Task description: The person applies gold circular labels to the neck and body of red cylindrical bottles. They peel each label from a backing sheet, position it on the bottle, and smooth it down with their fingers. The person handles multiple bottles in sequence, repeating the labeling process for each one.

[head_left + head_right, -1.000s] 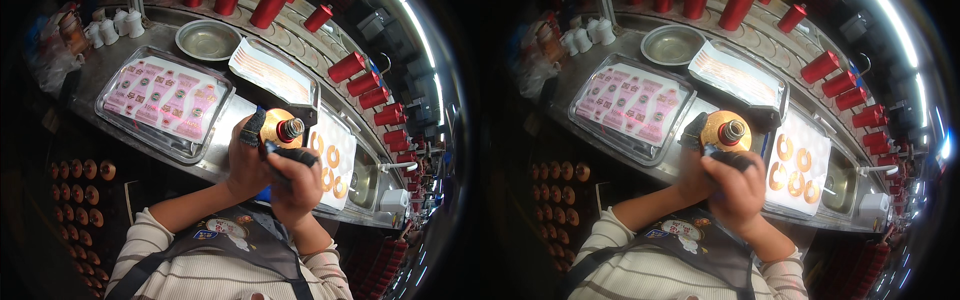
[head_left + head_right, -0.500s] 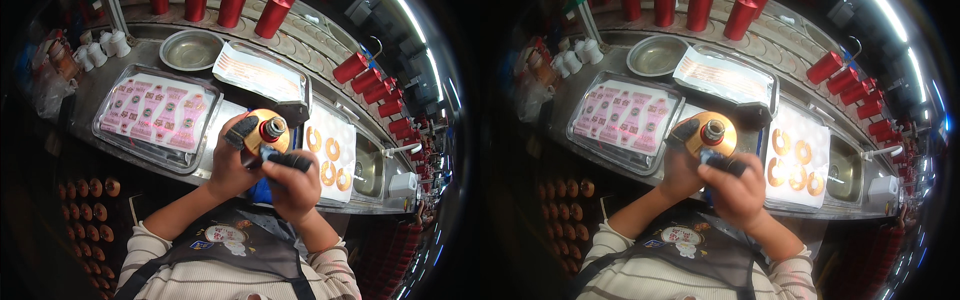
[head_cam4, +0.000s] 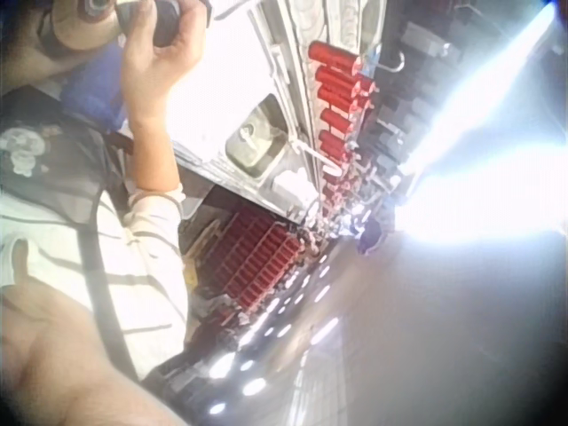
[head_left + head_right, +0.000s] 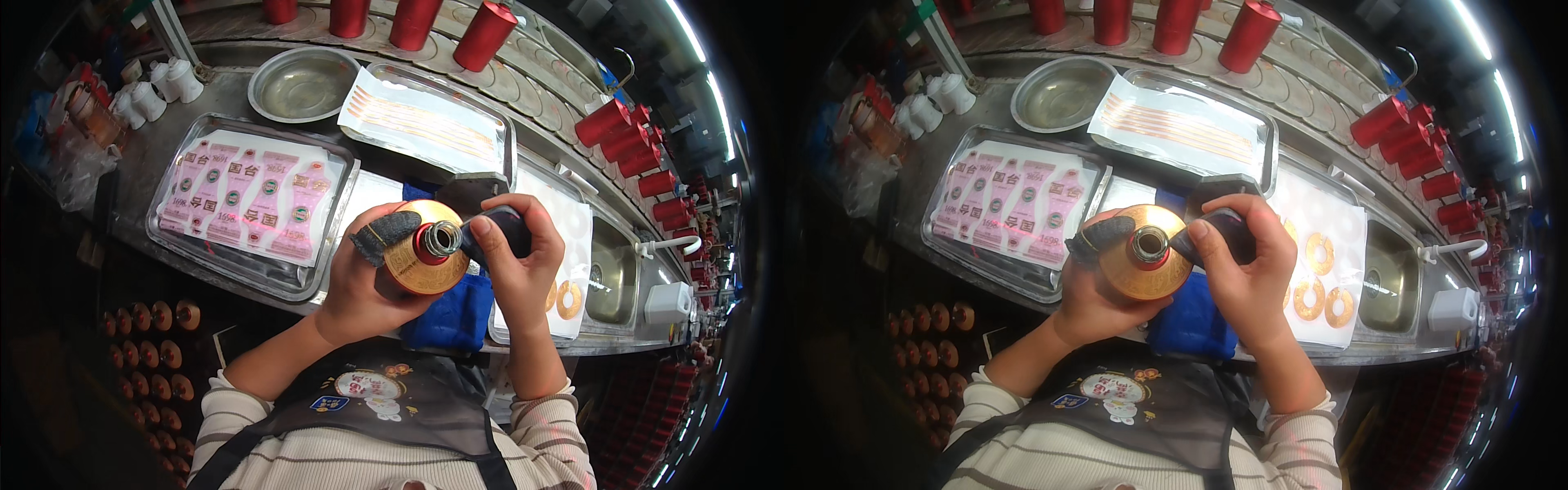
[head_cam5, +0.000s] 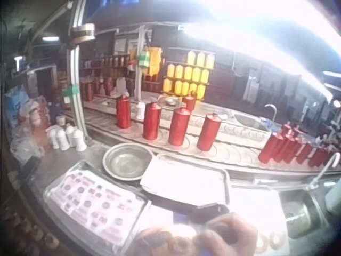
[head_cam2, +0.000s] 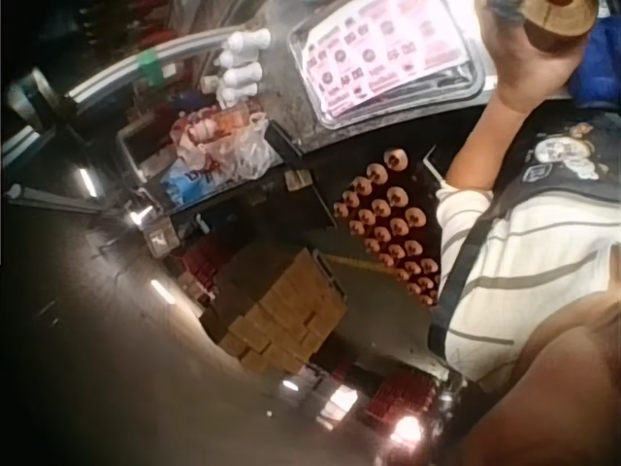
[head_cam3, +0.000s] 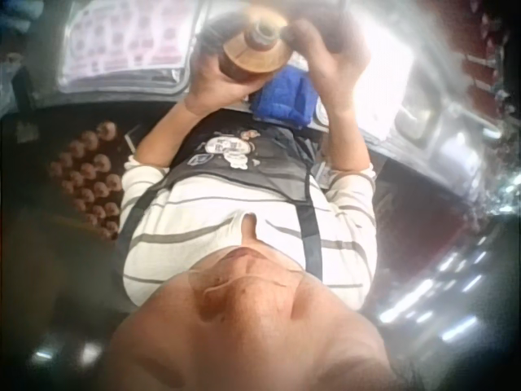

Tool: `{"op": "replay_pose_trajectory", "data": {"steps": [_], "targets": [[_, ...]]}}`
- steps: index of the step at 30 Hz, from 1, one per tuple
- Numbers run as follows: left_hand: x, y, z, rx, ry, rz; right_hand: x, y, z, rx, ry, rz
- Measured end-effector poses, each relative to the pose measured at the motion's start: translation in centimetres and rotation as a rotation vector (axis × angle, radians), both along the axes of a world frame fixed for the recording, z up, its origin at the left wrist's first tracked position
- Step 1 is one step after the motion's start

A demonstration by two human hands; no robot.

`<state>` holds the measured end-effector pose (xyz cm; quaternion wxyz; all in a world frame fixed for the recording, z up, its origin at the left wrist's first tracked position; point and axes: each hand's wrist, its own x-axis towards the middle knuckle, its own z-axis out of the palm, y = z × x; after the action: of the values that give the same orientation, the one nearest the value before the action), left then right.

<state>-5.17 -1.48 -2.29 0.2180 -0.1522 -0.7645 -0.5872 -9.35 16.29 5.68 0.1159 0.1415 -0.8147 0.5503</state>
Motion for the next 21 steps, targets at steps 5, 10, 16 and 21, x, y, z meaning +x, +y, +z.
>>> {"op": "replay_pose_trajectory", "data": {"steps": [5, 10, 16, 21], "targets": [[-1.0, -2.2, 1.1, 0.003, -0.090, -0.243, -3.6, -0.7, 0.1, -0.011, -0.029, 0.228], [-2.2, -4.0, 1.2, 0.109, -0.361, -0.500, -6.1, -2.1, 1.4, 0.081, -0.077, 0.392], [-3.3, -4.4, 1.0, 0.108, -0.506, -0.617, -6.9, -3.0, 1.9, 0.031, -0.245, 0.514], [-3.0, -4.3, 1.3, 0.143, -0.484, -0.642, -7.4, -1.7, 1.2, -0.017, -0.294, 0.374]]}}
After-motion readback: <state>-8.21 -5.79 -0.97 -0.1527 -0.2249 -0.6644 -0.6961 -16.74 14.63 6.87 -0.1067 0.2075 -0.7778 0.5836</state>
